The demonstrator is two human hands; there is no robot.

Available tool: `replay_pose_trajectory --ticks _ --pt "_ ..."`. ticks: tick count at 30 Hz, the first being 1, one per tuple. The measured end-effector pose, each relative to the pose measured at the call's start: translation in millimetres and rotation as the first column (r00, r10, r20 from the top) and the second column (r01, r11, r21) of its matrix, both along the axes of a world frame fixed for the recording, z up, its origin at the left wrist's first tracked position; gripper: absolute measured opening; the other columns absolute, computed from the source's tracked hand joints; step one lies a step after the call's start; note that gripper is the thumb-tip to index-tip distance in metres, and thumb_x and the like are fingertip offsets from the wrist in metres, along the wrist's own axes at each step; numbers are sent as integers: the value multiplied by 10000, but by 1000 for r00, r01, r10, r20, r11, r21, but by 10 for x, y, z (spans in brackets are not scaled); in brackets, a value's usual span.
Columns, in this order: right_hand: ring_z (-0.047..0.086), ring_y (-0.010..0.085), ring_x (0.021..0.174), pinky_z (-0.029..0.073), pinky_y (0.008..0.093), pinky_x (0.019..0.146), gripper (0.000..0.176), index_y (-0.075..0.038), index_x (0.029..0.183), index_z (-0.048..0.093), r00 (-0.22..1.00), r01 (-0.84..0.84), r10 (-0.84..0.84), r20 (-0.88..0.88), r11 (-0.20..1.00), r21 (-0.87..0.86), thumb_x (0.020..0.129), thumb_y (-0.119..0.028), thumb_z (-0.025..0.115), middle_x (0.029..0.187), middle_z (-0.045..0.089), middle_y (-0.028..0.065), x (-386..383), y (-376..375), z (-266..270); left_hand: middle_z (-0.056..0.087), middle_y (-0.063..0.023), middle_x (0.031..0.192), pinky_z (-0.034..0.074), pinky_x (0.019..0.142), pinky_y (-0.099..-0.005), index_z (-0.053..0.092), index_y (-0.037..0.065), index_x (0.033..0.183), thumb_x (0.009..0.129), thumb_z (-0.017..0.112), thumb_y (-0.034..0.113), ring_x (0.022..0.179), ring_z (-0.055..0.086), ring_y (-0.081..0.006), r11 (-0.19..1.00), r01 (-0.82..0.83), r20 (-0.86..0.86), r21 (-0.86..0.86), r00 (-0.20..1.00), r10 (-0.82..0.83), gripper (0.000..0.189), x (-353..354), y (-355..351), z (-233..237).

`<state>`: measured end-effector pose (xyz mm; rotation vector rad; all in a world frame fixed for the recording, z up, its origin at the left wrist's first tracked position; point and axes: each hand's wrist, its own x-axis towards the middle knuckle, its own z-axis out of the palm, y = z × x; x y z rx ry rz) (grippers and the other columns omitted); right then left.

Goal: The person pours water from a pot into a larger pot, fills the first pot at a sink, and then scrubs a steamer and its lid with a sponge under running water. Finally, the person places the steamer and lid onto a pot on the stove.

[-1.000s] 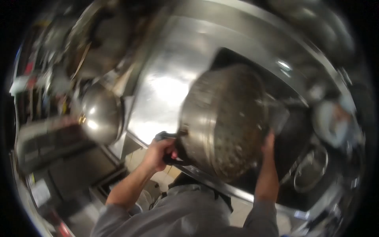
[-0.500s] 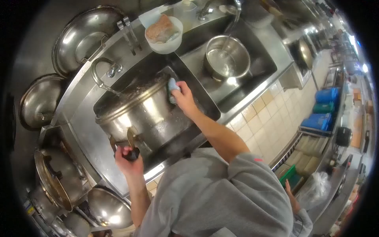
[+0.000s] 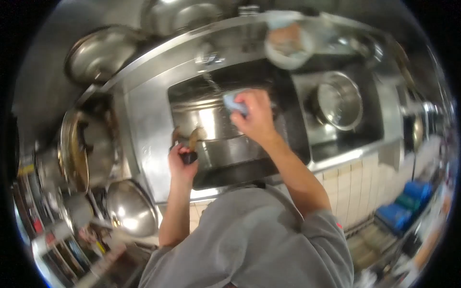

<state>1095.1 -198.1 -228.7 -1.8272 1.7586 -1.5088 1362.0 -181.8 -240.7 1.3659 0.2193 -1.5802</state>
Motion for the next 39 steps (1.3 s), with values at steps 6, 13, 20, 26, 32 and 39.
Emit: replay_pose_trajectory --ticks 6,13,20,26,32,39 --pt "553 334 1038 434 440 892 360 -108 1032 597 966 -116 126 -227 991 59 698 -64 724 1108 622 94 313 -369 -147 548 -21 675 468 638 -291 518 114 705 899 559 66 638 536 -152 985 -58 -108 162 991 76 204 324 -114 -753" --pt "589 325 1018 439 465 880 310 -139 1031 617 902 -213 304 -308 932 294 742 -178 725 1057 650 74 482 -865 -63 520 -13 672 455 620 -280 513 110 711 876 555 40 647 521 -140 968 -26 -201 248 977 77 184 284 -154 -987" --pt "649 380 935 526 465 821 273 -77 1019 603 861 -286 442 -252 830 479 787 -178 704 1004 669 139 559 -1139 -91 473 9 652 414 537 -262 474 142 723 873 547 34 576 464 -114 965 -161 -231 206 951 207 198 166 -396 -1026" --pt "647 393 992 528 468 849 349 -64 1124 622 973 -183 230 -6 787 590 834 -243 697 1057 671 189 -74 -819 -130 437 1 638 384 484 -234 452 116 747 882 540 11 551 445 -110 972 -122 -237 199 957 168 192 246 -598 -1074" --pt "617 171 855 520 322 783 265 -35 1134 591 963 -263 224 152 642 720 910 -165 645 961 633 113 -211 -512 151 452 -7 670 374 457 -228 453 111 790 883 544 -3 553 442 -100 994 -9 -221 107 975 33 173 283 -642 -717" --pt "621 174 866 515 306 778 295 -19 1131 599 938 -347 253 239 663 663 897 -171 697 964 648 118 -133 -76 379 460 3 698 365 449 -220 500 97 895 872 576 -5 560 452 -95 992 124 -190 -40 973 -129 130 397 -762 -43"
